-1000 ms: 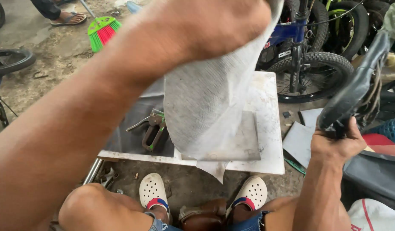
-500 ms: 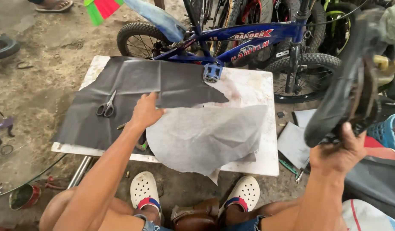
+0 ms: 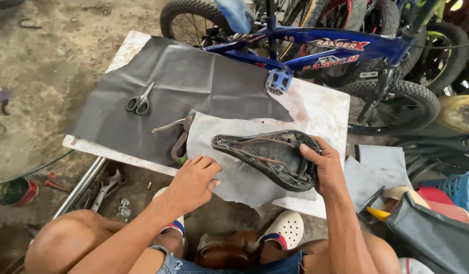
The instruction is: The person cuts a piece of black material with scissors, places a bicycle seat on it, and then staples the material to the underside of the seat using a staple gun.
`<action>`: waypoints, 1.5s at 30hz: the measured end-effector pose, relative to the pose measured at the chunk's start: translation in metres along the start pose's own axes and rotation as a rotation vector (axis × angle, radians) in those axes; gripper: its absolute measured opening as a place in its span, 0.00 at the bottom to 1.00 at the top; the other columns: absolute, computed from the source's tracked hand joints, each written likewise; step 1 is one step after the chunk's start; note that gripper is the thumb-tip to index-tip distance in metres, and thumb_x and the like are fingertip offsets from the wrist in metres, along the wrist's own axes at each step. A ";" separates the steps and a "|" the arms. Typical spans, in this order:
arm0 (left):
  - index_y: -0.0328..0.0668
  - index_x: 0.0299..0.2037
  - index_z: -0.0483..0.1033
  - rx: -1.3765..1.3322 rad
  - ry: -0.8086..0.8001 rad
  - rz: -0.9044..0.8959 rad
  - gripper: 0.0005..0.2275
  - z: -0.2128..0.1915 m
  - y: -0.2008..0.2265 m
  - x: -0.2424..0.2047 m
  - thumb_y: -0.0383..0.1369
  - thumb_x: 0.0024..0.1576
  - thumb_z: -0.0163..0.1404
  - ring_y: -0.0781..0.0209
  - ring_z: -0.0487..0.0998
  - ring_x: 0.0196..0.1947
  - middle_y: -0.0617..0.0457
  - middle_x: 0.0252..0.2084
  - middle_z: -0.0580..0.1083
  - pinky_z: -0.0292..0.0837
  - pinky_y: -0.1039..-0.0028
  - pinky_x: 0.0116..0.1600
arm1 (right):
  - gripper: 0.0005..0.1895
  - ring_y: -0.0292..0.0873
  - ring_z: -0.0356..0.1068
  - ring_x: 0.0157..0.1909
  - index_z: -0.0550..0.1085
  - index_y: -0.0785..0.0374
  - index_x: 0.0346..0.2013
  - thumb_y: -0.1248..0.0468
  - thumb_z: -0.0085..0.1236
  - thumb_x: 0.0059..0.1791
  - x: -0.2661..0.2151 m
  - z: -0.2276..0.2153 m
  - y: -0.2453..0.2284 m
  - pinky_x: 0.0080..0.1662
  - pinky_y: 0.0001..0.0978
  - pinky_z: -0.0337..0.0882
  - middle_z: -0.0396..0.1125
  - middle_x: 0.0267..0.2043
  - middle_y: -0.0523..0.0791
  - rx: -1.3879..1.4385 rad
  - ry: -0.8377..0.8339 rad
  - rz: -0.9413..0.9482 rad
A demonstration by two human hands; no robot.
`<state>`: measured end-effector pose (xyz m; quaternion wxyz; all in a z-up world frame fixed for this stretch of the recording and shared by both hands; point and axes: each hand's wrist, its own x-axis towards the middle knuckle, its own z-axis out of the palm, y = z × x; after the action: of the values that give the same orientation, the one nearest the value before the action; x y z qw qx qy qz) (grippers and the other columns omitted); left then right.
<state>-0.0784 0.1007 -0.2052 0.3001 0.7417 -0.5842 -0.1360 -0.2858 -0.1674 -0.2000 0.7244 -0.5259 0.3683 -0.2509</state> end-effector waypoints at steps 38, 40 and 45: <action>0.40 0.42 0.78 0.213 0.232 0.446 0.13 0.045 0.022 0.004 0.25 0.45 0.54 0.46 0.65 0.67 0.44 0.62 0.70 0.57 0.48 0.68 | 0.12 0.42 0.75 0.43 0.79 0.63 0.46 0.71 0.60 0.48 -0.042 -0.006 0.020 0.46 0.31 0.74 0.75 0.47 0.46 -0.848 0.201 -0.433; 0.40 0.42 0.78 0.177 0.276 0.442 0.12 0.037 0.026 0.012 0.24 0.47 0.55 0.46 0.66 0.68 0.45 0.61 0.71 0.59 0.49 0.68 | 0.14 0.45 0.76 0.42 0.78 0.62 0.47 0.71 0.61 0.46 -0.045 -0.002 0.020 0.45 0.33 0.73 0.75 0.49 0.47 -0.883 0.176 -0.394; 0.36 0.43 0.77 0.003 0.317 0.316 0.09 0.035 0.027 0.026 0.25 0.52 0.56 0.46 0.70 0.65 0.45 0.57 0.73 0.64 0.55 0.64 | 0.14 0.55 0.71 0.57 0.78 0.61 0.48 0.72 0.58 0.48 -0.039 -0.013 0.034 0.56 0.40 0.70 0.72 0.55 0.50 -1.037 0.078 -0.509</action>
<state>-0.1114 0.0626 -0.2129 0.4048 0.6534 -0.6390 0.0318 -0.3200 -0.1348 -0.2238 0.2747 -0.8746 0.3312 -0.2232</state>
